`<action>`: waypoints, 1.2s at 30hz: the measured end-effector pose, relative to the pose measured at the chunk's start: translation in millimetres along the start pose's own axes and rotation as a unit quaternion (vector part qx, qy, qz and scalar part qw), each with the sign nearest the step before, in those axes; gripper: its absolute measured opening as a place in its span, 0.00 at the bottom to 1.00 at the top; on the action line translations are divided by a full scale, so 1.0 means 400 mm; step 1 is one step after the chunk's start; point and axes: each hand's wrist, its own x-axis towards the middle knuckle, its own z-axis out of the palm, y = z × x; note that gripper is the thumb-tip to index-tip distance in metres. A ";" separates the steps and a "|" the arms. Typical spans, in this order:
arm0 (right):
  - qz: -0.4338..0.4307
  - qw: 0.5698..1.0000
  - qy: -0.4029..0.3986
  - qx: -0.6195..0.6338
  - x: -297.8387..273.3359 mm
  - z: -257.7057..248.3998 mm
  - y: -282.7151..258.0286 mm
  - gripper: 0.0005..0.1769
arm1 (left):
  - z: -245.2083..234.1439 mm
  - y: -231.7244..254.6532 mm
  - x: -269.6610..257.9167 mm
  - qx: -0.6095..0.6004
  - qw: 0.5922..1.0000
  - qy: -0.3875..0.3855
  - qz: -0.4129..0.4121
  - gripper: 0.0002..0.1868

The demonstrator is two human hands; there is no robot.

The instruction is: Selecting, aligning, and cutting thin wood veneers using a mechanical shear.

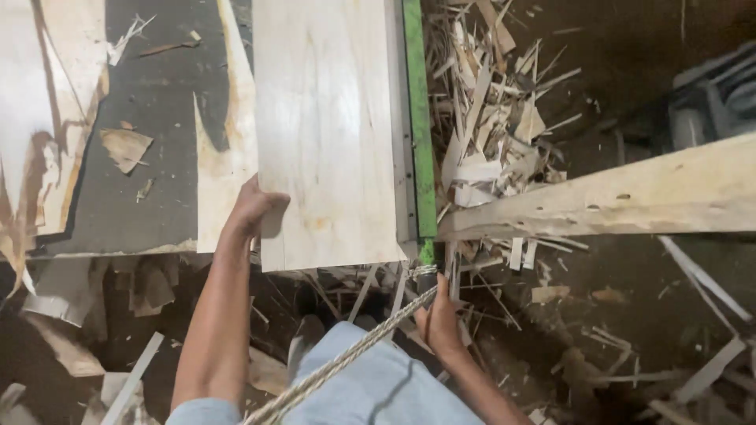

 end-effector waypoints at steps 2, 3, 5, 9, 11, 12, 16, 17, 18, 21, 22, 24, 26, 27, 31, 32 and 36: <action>-0.081 0.996 0.024 -0.005 0.035 0.018 0.047 0.37 | 0.005 0.021 -0.030 -0.028 0.999 0.011 -0.013 0.35; -0.153 0.987 0.049 -0.002 0.060 0.022 0.072 0.35 | 0.015 0.036 -0.037 -0.047 0.998 0.014 -0.027 0.36; -0.161 0.986 0.044 0.001 0.026 -0.002 0.072 0.36 | 0.021 0.063 -0.076 -0.056 0.998 0.011 -0.040 0.35; -0.141 0.988 0.068 -0.009 0.023 -0.031 0.061 0.38 | 0.013 0.063 -0.064 -0.036 0.999 0.002 -0.004 0.36; -0.118 0.991 0.049 0.023 -0.013 -0.076 -0.014 0.38 | 0.016 0.074 -0.079 -0.037 0.999 0.001 0.004 0.35; -0.086 0.994 0.026 0.057 -0.041 -0.094 -0.048 0.38 | 0.016 0.077 -0.090 -0.033 0.999 -0.004 0.003 0.34; -0.046 0.996 0.018 0.068 -0.089 -0.153 -0.153 0.39 | 0.042 0.076 -0.177 -0.035 0.999 -0.006 0.013 0.35; -0.006 0.994 -0.004 0.112 -0.103 -0.170 -0.179 0.37 | 0.051 0.054 -0.190 -0.025 0.999 -0.004 0.024 0.34; 0.035 0.987 -0.027 0.155 -0.117 -0.187 -0.205 0.35 | 0.059 0.032 -0.203 -0.015 0.999 -0.001 0.034 0.33; 0.061 0.985 -0.029 0.161 -0.151 -0.233 -0.273 0.38 | 0.090 -0.046 -0.262 -0.027 0.999 -0.007 0.041 0.34; 0.060 0.984 -0.028 0.164 -0.151 -0.243 -0.275 0.38 | 0.095 -0.050 -0.302 -0.024 0.999 -0.007 0.044 0.34; 0.091 0.984 -0.035 0.148 -0.150 -0.264 -0.278 0.39 | 0.105 -0.059 -0.383 -0.082 0.995 -0.027 0.055 0.39; 0.092 0.979 -0.047 0.176 -0.154 -0.276 -0.290 0.38 | 0.102 -0.007 -0.462 -0.047 0.998 -0.029 -0.024 0.39; 0.094 0.974 -0.059 0.200 -0.156 -0.281 -0.295 0.36 | 0.102 0.017 -0.503 -0.016 0.994 -0.029 -0.105 0.39; 0.120 0.969 -0.063 0.205 -0.155 -0.282 -0.292 0.35 | 0.109 -0.088 -0.478 -0.115 0.989 -0.058 -0.070 0.36; 0.088 0.970 -0.070 0.218 -0.154 -0.276 -0.280 0.33 | 0.108 -0.093 -0.469 -0.117 0.989 -0.051 -0.069 0.35; 0.040 0.970 -0.062 0.230 -0.173 -0.270 -0.296 0.29 | 0.122 -0.120 -0.380 -0.151 0.986 -0.066 -0.033 0.34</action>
